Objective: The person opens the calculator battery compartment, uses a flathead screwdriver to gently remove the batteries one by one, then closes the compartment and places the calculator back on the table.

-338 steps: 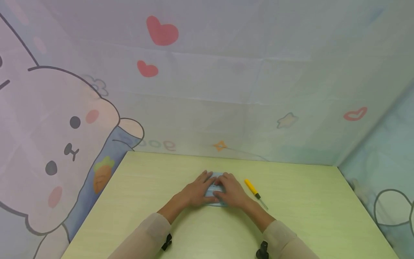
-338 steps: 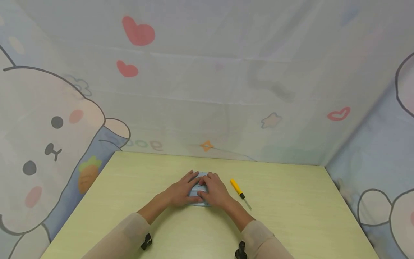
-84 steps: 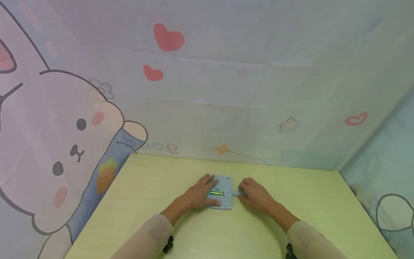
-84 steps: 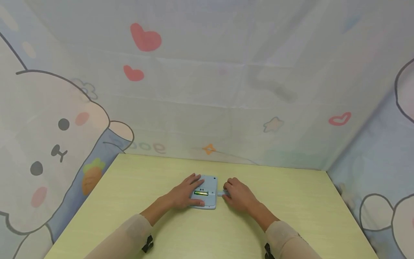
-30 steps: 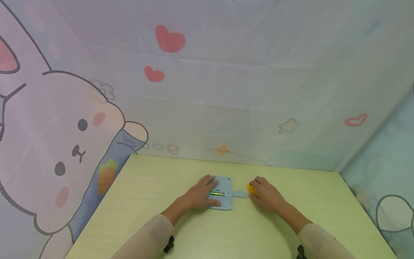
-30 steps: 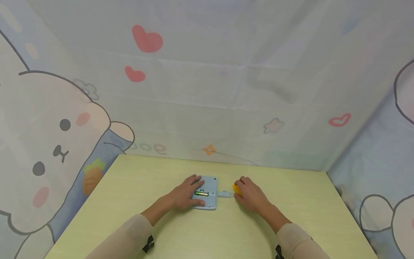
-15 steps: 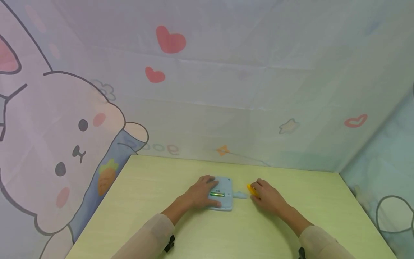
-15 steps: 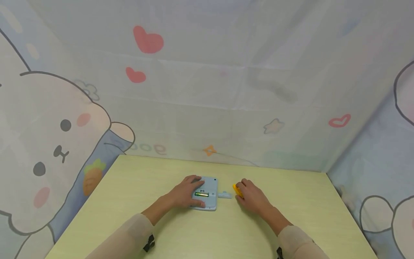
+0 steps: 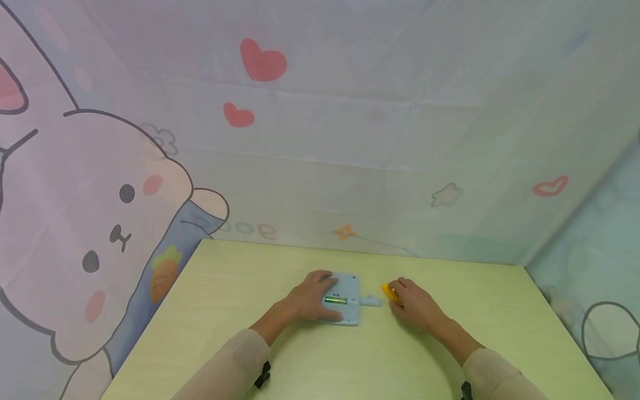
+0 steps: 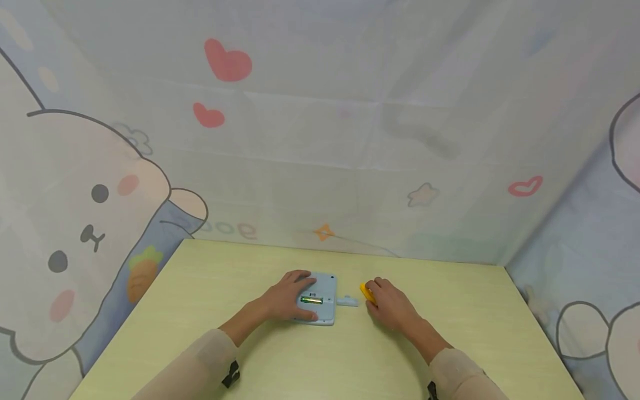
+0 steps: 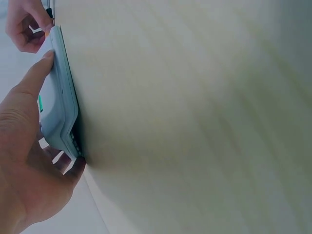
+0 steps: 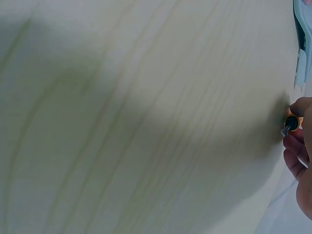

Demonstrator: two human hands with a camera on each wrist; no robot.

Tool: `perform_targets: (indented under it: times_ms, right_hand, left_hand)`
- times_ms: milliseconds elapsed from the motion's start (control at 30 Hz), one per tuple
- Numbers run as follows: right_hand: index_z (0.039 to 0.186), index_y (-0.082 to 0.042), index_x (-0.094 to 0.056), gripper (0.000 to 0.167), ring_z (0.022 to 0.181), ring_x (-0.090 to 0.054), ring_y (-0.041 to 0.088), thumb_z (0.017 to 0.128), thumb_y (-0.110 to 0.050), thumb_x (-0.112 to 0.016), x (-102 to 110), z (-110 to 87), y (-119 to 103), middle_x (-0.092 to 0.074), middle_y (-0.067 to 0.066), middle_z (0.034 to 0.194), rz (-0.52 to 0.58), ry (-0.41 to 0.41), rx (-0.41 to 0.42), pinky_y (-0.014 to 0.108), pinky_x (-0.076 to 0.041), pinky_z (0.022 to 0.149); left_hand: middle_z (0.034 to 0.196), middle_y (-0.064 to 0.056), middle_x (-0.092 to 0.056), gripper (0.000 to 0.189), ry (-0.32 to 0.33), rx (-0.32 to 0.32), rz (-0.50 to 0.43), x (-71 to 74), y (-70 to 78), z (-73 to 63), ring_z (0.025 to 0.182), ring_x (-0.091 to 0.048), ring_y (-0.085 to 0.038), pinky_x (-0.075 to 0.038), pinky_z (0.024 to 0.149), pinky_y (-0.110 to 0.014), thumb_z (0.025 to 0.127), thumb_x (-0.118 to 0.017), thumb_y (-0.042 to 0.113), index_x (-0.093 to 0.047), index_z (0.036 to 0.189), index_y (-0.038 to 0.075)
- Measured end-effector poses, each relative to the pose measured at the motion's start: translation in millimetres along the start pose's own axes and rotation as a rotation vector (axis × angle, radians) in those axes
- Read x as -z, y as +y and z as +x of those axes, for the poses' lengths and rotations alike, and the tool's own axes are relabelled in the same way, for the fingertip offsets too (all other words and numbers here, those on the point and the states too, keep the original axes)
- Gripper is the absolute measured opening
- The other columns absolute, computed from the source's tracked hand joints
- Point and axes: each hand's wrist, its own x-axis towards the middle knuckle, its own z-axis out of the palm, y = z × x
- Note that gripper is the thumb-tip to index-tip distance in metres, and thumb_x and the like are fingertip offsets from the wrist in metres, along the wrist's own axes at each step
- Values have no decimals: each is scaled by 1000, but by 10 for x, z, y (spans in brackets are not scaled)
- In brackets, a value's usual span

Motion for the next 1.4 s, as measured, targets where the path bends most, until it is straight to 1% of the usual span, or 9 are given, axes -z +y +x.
perform_targets:
  times_ms: [200,367,633,800,1000,1167,1400]
  right_hand:
    - [120,4,-68,32,78,-52,12,93,-9,-80,21,0,-7,-61,1,95,9,-14,-57,36,-55,74]
    - [121,5,-67,33,78,-56,13,93,-7,-79,62,8,-18,-62,3,95,42,-21,-86,38,-56,74]
    - [120,5,-68,30,78,-54,13,93,-5,-78,98,18,-37,-61,2,94,87,-40,-112,37,-54,74]
    - [119,5,-69,30,78,-55,13,93,-5,-78,101,30,-37,-60,2,93,93,-33,-110,37,-54,74]
    - [118,3,-70,29,76,-53,12,92,-5,-79,95,49,-28,-59,0,92,79,-14,-88,35,-53,71]
    - [117,3,-71,28,76,-54,12,91,-6,-79,135,67,-42,-59,0,92,65,-8,-82,34,-53,70]
    - [114,2,-72,27,75,-60,14,89,-3,-80,231,121,-19,-63,2,92,62,62,-69,33,-56,68]
  left_hand:
    - [169,-8,-33,99,-2,-3,-22,0,14,-4,155,-29,-31,-46,112,-53,84,-80,69,-47,161,17]
    - [169,-7,-33,99,-5,-1,-10,-22,6,8,156,-28,-31,-46,112,-53,84,-78,70,-46,161,18]
    - [169,-6,-33,99,-3,-4,-14,-31,4,6,156,-28,-30,-44,114,-53,84,-78,70,-46,162,18]
    - [169,-6,-33,99,-3,-2,-10,-22,18,-2,157,-27,-30,-44,114,-53,84,-78,71,-46,162,18]
    - [169,-6,-33,99,-5,-5,-4,-20,19,-6,157,-27,-30,-44,114,-53,85,-78,70,-45,162,18]
    - [169,-5,-32,100,-2,-1,6,-30,4,-10,157,-26,-30,-45,113,-53,84,-77,72,-45,162,18]
    - [170,-6,-32,100,1,-4,5,-21,-2,-19,158,-26,-31,-44,114,-53,85,-77,71,-45,163,18]
